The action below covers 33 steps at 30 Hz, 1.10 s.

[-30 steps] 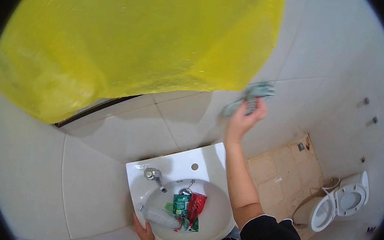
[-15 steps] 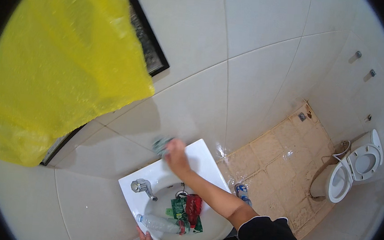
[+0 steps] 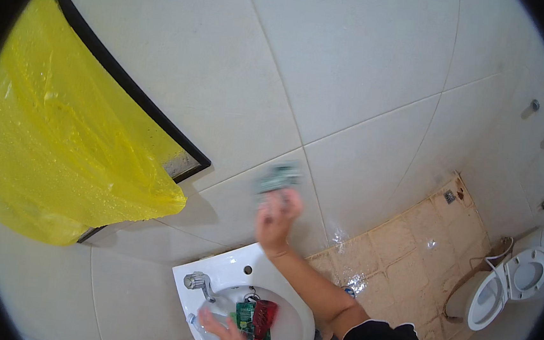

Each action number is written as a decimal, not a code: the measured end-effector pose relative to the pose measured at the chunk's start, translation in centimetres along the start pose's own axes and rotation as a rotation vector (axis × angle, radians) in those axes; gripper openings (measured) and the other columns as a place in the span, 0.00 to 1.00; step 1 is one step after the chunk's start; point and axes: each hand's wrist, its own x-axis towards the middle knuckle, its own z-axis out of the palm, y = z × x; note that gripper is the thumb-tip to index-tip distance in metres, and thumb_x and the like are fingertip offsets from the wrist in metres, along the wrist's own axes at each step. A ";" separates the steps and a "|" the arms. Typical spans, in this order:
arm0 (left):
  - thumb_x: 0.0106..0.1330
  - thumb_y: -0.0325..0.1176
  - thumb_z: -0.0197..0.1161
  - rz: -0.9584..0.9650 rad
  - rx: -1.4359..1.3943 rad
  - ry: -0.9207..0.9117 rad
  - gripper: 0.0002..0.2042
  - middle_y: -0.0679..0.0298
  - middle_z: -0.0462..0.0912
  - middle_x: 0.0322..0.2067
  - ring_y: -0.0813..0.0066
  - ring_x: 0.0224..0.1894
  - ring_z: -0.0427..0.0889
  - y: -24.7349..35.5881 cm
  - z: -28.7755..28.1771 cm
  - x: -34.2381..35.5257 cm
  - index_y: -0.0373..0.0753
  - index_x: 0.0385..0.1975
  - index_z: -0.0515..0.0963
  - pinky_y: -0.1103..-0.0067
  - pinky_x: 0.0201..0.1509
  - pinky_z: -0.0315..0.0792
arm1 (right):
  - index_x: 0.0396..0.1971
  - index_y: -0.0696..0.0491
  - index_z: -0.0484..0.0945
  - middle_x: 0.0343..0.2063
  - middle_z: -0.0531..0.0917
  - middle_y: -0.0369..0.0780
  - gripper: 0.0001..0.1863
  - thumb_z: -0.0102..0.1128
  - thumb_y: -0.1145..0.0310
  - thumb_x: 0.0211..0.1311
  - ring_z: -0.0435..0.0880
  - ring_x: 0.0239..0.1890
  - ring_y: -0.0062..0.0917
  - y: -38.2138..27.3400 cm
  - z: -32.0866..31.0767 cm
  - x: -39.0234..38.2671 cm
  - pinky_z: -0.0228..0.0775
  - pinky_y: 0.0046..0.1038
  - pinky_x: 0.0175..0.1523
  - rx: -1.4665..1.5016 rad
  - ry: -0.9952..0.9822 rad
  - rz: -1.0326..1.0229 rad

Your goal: Cleaning bathroom sink, walls, and toilet using a cloth and tools.

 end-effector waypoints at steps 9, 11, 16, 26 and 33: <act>0.59 0.54 0.52 0.003 0.185 -0.763 0.38 0.43 0.32 0.65 0.42 0.66 0.33 9.7 10.8 1.7 0.44 0.66 0.46 0.44 0.60 0.29 | 0.37 0.48 0.81 0.46 0.72 0.40 0.17 0.57 0.78 0.44 0.68 0.47 0.30 -0.9 -2.4 12.7 0.59 0.30 0.49 0.000 0.126 -0.191; 0.59 0.61 0.45 -0.089 0.214 -0.839 0.40 0.46 0.26 0.66 0.45 0.67 0.24 10.1 11.2 1.5 0.47 0.67 0.40 0.39 0.56 0.24 | 0.37 0.49 0.80 0.47 0.72 0.39 0.16 0.57 0.78 0.45 0.67 0.46 0.30 -3.0 -2.6 15.0 0.59 0.29 0.49 0.098 0.076 -0.179; 0.59 0.63 0.42 -0.138 0.237 -0.916 0.41 0.47 0.20 0.65 0.47 0.67 0.20 9.8 11.5 1.8 0.48 0.67 0.36 0.38 0.56 0.23 | 0.44 0.50 0.78 0.49 0.70 0.41 0.27 0.53 0.84 0.37 0.67 0.46 0.32 -9.5 -0.1 21.2 0.55 0.31 0.51 0.234 -0.214 -0.510; 0.60 0.60 0.46 -0.215 0.265 -0.982 0.42 0.51 0.16 0.65 0.52 0.67 0.16 10.7 11.2 2.5 0.48 0.66 0.34 0.39 0.57 0.24 | 0.36 0.42 0.81 0.44 0.73 0.35 0.14 0.59 0.72 0.46 0.67 0.42 0.28 2.5 -2.8 4.9 0.60 0.26 0.46 0.140 -0.436 -0.577; 0.59 0.59 0.48 -0.204 0.347 -0.994 0.43 0.52 0.14 0.64 0.51 0.67 0.16 10.5 11.7 2.6 0.47 0.66 0.33 0.40 0.57 0.26 | 0.28 0.48 0.79 0.36 0.71 0.41 0.08 0.64 0.71 0.44 0.69 0.45 0.36 8.4 -4.5 -1.9 0.62 0.38 0.47 0.020 0.249 0.459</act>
